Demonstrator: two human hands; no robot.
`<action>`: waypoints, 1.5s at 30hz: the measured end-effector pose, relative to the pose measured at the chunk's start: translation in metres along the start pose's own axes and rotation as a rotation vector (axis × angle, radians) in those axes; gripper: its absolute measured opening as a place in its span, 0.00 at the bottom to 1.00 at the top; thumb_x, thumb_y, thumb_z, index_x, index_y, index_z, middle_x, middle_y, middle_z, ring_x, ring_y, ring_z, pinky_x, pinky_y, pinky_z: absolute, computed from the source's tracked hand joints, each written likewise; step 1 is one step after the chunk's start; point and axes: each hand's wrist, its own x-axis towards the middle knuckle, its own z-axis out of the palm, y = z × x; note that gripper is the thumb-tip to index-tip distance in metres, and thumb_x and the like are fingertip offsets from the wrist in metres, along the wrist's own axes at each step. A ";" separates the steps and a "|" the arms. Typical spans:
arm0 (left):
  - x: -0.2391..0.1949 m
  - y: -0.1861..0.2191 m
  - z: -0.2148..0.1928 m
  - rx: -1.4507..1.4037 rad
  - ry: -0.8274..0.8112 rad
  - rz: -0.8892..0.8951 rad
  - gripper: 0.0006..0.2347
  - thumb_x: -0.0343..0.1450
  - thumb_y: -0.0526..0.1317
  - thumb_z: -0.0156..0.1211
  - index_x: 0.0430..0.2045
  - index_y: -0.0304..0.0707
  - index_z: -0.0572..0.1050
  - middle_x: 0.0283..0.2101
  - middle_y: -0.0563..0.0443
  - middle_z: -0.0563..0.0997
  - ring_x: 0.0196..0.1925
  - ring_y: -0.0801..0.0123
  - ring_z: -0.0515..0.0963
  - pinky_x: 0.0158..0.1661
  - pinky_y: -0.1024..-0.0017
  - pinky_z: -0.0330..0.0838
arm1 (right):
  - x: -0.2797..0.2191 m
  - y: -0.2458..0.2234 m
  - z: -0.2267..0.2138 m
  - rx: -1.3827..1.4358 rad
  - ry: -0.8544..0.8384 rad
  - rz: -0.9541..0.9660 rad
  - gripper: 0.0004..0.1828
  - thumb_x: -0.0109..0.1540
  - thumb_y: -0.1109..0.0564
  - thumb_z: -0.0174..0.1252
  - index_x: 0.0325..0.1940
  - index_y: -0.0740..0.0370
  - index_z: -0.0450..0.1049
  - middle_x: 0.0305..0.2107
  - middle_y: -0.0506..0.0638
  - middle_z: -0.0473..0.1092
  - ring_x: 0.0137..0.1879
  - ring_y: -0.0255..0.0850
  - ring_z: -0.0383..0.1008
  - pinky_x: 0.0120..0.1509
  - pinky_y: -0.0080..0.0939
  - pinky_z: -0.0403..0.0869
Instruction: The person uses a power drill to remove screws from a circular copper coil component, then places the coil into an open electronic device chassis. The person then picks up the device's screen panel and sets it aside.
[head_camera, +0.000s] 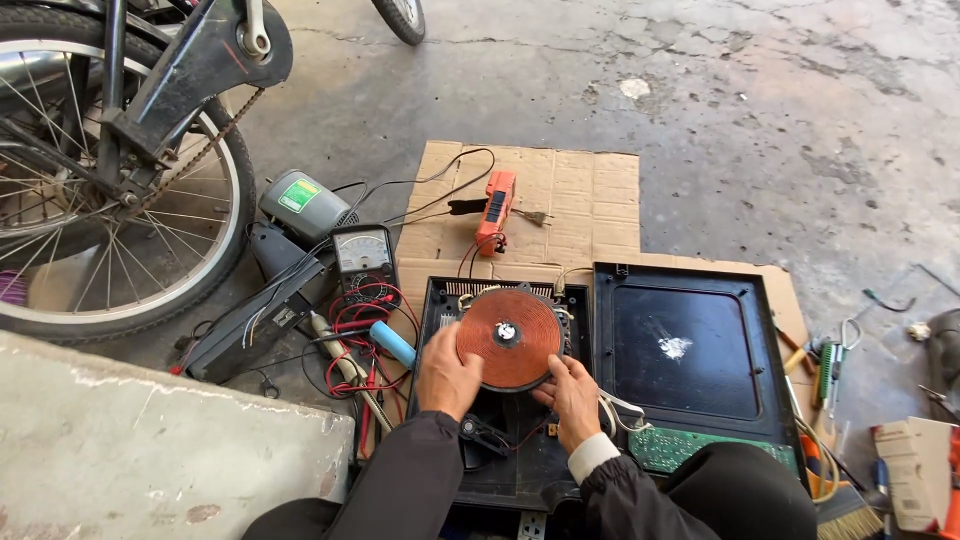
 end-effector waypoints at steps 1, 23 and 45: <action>0.012 -0.007 -0.003 -0.139 0.067 -0.157 0.27 0.75 0.42 0.50 0.74 0.42 0.68 0.74 0.43 0.73 0.74 0.53 0.72 0.71 0.54 0.69 | -0.003 -0.001 0.002 -0.016 0.010 0.020 0.31 0.68 0.47 0.61 0.73 0.63 0.71 0.44 0.54 0.73 0.35 0.42 0.71 0.49 0.48 0.81; 0.085 -0.022 0.006 -0.164 0.017 -0.514 0.20 0.73 0.58 0.62 0.50 0.47 0.87 0.52 0.55 0.89 0.54 0.63 0.85 0.56 0.64 0.77 | -0.021 0.017 0.021 -0.053 0.002 0.043 0.10 0.67 0.58 0.67 0.45 0.69 0.80 0.34 0.56 0.83 0.36 0.40 0.78 0.42 0.44 0.89; 0.078 -0.046 0.028 -0.113 0.095 -0.292 0.22 0.71 0.56 0.69 0.57 0.50 0.82 0.58 0.52 0.78 0.56 0.62 0.79 0.58 0.61 0.75 | -0.028 0.037 0.021 -0.271 0.037 0.073 0.25 0.71 0.46 0.64 0.29 0.57 0.60 0.20 0.50 0.67 0.24 0.38 0.71 0.32 0.39 0.70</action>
